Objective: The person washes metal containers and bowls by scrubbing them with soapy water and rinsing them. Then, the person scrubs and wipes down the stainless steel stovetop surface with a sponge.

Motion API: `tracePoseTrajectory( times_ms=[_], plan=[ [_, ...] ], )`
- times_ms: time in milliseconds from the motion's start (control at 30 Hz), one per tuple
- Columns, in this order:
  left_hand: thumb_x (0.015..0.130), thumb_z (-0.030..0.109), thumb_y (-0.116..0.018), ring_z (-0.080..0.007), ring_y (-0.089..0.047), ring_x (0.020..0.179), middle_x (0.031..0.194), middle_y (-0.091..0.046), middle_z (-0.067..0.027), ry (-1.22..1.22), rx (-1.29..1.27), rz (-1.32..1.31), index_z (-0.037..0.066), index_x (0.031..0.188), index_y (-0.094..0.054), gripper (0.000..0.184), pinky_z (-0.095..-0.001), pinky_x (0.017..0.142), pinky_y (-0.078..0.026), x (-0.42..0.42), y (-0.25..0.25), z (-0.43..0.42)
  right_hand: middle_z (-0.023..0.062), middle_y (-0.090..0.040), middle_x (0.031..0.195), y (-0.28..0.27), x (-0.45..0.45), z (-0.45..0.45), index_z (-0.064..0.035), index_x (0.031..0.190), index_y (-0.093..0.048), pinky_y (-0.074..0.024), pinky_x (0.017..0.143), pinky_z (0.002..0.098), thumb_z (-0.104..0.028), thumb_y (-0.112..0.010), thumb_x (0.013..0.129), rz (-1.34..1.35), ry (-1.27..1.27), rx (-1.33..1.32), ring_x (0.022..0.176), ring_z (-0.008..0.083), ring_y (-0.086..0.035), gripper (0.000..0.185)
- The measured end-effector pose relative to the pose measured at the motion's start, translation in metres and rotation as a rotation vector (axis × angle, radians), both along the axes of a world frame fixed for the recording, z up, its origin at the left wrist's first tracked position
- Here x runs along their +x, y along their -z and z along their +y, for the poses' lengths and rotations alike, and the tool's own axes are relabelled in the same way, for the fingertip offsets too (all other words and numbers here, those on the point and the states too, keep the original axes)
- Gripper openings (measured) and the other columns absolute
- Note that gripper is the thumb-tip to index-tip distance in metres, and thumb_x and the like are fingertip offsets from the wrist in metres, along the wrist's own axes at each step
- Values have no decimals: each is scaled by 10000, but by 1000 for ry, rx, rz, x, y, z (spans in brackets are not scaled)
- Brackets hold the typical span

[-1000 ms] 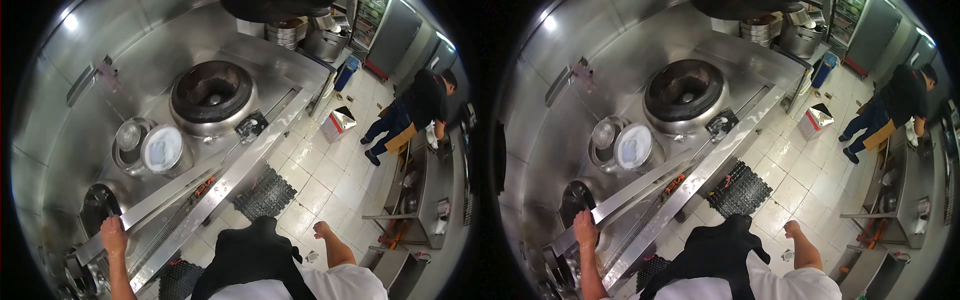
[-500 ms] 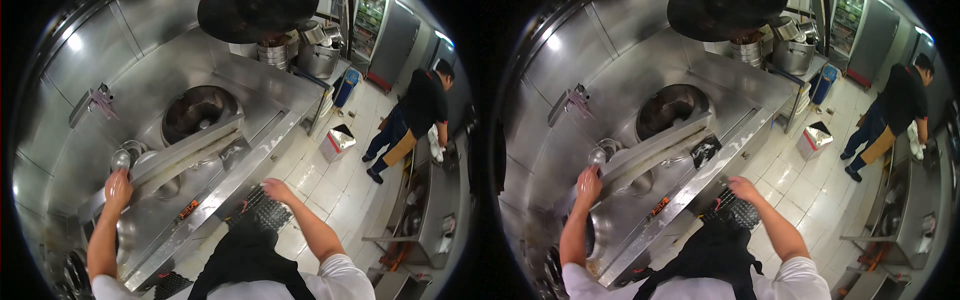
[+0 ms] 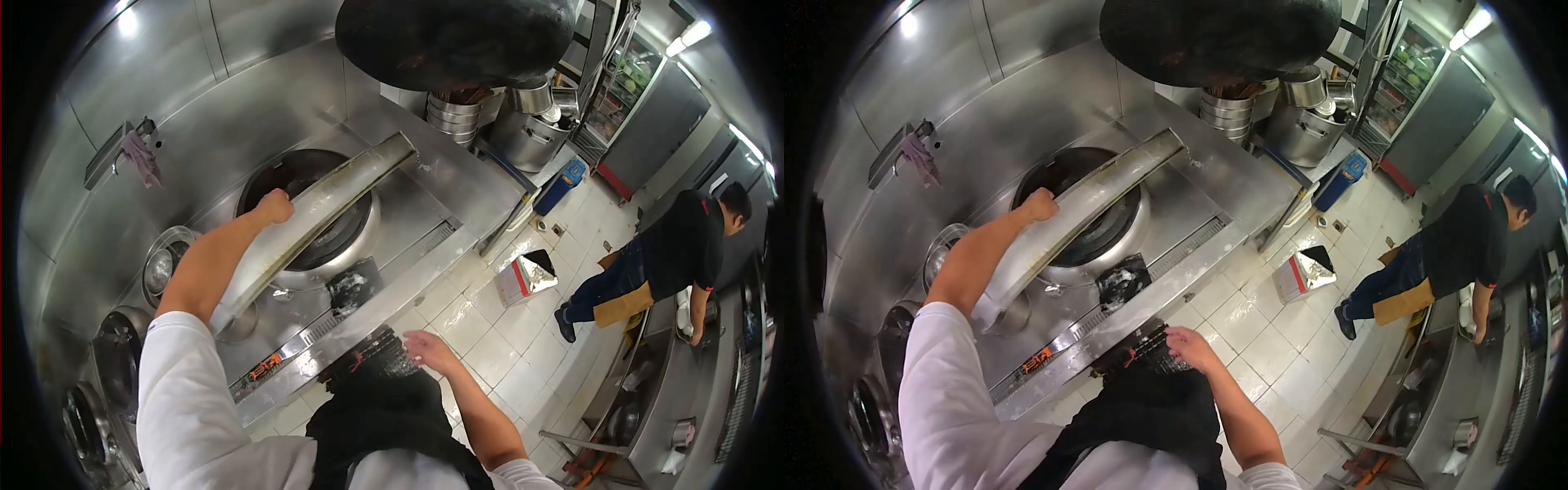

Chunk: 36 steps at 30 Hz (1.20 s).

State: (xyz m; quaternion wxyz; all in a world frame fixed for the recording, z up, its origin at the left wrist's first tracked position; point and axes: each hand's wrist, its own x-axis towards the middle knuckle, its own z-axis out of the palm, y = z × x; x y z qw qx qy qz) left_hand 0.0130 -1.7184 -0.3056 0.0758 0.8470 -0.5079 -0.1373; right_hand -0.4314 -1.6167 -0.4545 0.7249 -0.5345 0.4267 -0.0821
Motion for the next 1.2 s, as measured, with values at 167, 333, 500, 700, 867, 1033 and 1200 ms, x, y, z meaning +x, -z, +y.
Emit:
tracePoseTrajectory(
  times_ms=[167, 333, 500, 700, 867, 1033, 1200],
  plan=[
    [729, 199, -600, -346, -623, 917, 942, -636, -255, 11, -104, 275, -88, 911, -635, 342, -400, 776, -474, -11, 65, -76, 114, -552, 1183, 0, -16, -13, -86, 1309, -447, -507, 778, 338, -305, -548, 905, -95, 38, 126, 958, 204, -586, 470],
    [760, 224, -638, -286, -629, 876, 906, -648, -220, -3, -246, 425, -99, 908, -622, 356, -369, 755, -473, -57, 147, -142, 140, -483, 1284, -4, 6, -40, -103, 1366, -361, -472, 868, 396, -405, -465, 934, -471, 142, 326, 1059, 269, -555, 537],
    [840, 149, -604, -307, -632, 789, 915, -636, -185, -474, -366, 1478, -78, 987, -582, 271, -441, 691, -510, -180, 146, -144, 195, -381, 1362, -9, -10, -71, -104, 1341, -352, -415, 937, 479, -471, -381, 931, -702, 186, 599, 1178, 363, -464, 550],
    [870, 121, -567, -288, -637, 663, 802, -637, -157, -547, -382, 1863, -45, 944, -575, 182, -460, 608, -541, -263, 163, -170, 228, -579, 1126, -39, -70, -108, -101, 1156, -508, -439, 877, 540, -429, -421, 914, -820, 397, 720, 949, 391, -599, 417],
    [905, 251, -502, -272, -630, 752, 904, -634, -137, -444, -360, 2184, 16, 993, -596, 267, -447, 664, -529, -306, 277, -216, -26, -397, 622, -38, -109, -109, -149, 1141, -537, -391, 613, 347, -412, -493, 905, -552, 548, 716, 515, 135, -373, 356],
    [938, 237, -414, -237, -644, 761, 889, -648, -144, -285, -287, 1961, 20, 1013, -591, 290, -376, 686, -549, -332, 277, -212, -57, -405, 619, -3, -149, -133, -143, 1168, -529, -341, 486, 249, -323, -558, 888, -479, 500, 562, 490, 100, -377, 334],
    [917, 273, -495, -221, -615, 845, 1020, -604, -125, -359, -14, 1728, 47, 1139, -538, 319, -361, 683, -529, -320, 209, -109, 12, -592, 1000, 3, -169, -190, -60, 1176, -518, -452, 827, 281, -154, -547, 891, -232, 490, 150, 914, 129, -561, 302]
  ],
)
